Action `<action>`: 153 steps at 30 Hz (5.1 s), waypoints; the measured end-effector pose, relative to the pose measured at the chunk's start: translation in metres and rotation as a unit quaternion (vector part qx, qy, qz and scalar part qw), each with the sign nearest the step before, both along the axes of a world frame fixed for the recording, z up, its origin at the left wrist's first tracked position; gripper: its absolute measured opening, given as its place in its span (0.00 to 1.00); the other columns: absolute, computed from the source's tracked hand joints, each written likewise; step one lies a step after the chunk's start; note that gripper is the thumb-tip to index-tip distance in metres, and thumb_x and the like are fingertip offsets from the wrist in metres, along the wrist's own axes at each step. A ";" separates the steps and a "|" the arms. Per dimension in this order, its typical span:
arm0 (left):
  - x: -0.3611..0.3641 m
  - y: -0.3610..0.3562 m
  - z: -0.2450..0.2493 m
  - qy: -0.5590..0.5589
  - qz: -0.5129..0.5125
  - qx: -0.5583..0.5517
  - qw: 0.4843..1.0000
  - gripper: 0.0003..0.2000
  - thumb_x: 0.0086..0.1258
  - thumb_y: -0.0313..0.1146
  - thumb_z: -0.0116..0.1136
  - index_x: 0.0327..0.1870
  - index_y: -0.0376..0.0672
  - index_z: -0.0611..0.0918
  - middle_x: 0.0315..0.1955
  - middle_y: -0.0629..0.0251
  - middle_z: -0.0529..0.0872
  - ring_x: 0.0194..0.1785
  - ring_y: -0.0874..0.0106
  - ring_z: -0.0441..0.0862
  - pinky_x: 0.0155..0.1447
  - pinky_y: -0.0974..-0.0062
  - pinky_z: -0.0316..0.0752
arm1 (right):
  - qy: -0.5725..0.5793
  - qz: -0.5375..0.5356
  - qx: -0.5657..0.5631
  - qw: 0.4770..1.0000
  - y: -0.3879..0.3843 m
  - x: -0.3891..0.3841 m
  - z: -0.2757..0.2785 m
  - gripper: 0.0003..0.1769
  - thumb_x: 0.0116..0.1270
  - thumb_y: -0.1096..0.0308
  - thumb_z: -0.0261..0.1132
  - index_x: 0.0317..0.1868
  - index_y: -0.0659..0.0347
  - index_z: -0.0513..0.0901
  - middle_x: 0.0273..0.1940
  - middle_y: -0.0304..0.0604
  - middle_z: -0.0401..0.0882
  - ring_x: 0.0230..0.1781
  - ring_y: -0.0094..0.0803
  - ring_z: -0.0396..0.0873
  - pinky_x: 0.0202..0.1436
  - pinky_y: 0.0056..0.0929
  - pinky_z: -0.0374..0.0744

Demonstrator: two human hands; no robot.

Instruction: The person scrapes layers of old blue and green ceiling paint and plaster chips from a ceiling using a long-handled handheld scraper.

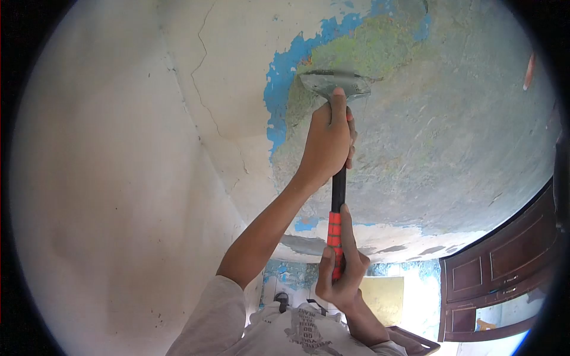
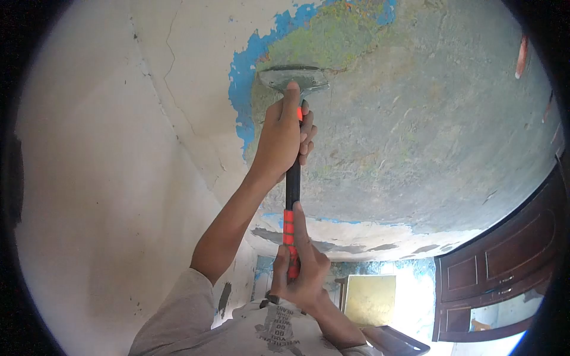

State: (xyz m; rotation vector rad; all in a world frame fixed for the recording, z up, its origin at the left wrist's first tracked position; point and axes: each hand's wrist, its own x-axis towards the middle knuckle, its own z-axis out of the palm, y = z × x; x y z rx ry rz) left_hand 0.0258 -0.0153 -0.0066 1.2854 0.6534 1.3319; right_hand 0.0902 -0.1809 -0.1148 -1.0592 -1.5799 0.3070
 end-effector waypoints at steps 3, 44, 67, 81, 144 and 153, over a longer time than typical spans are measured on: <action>-0.008 0.007 -0.019 0.052 0.004 0.040 0.998 0.27 0.81 0.62 0.39 0.31 0.45 0.69 0.13 0.74 0.64 0.13 0.79 0.64 0.16 0.77 0.62 | 0.051 0.029 -0.099 0.993 0.008 -0.003 -0.020 0.39 0.73 0.70 0.56 0.79 0.77 0.50 0.26 0.48 0.83 0.19 0.22 0.77 0.24 0.25 0.74; -0.125 -0.130 -0.127 0.050 -0.088 -0.129 0.986 0.24 0.85 0.55 0.37 0.37 0.42 0.70 0.11 0.75 0.63 0.12 0.83 0.56 0.17 0.80 0.52 | 0.429 0.127 -0.093 0.889 0.160 -0.062 0.088 0.24 0.78 0.47 0.56 0.44 0.63 0.74 0.14 0.28 0.56 0.11 0.19 0.59 0.15 0.21 0.57; -0.125 -0.132 -0.090 0.063 -0.082 -0.100 0.990 0.24 0.84 0.56 0.38 0.36 0.43 0.70 0.12 0.74 0.63 0.12 0.83 0.56 0.16 0.80 0.53 | 0.471 0.187 -0.093 0.857 0.168 -0.059 0.106 0.20 0.78 0.48 0.56 0.36 0.55 0.69 0.14 0.28 0.56 0.13 0.19 0.58 0.17 0.22 0.58; -0.125 -0.137 -0.102 0.036 -0.115 -0.118 0.986 0.25 0.85 0.56 0.37 0.35 0.43 0.70 0.10 0.75 0.61 0.11 0.82 0.54 0.15 0.80 0.52 | 0.456 0.182 -0.118 0.863 0.162 -0.059 0.102 0.20 0.78 0.48 0.56 0.35 0.53 0.68 0.14 0.27 0.56 0.12 0.19 0.57 0.15 0.21 0.58; -0.077 -0.072 -0.314 -0.005 -0.107 -0.088 0.990 0.27 0.85 0.56 0.33 0.64 0.40 0.73 0.58 0.61 0.78 0.64 0.68 0.74 0.69 0.67 0.69 | 0.263 -0.025 -0.250 0.932 0.057 -0.022 -0.166 0.15 0.81 0.59 0.56 0.42 0.65 0.76 0.21 0.36 0.72 0.22 0.21 0.68 0.26 0.27 0.68; -0.075 -0.030 -0.198 -0.009 -0.096 -0.005 0.995 0.14 0.85 0.43 0.46 0.50 0.38 0.72 0.35 0.66 0.76 0.39 0.76 0.78 0.46 0.75 0.77 | 0.213 0.054 -0.291 0.931 0.052 -0.045 -0.145 0.17 0.79 0.56 0.59 0.45 0.66 0.76 0.24 0.41 0.80 0.25 0.22 0.78 0.29 0.28 0.76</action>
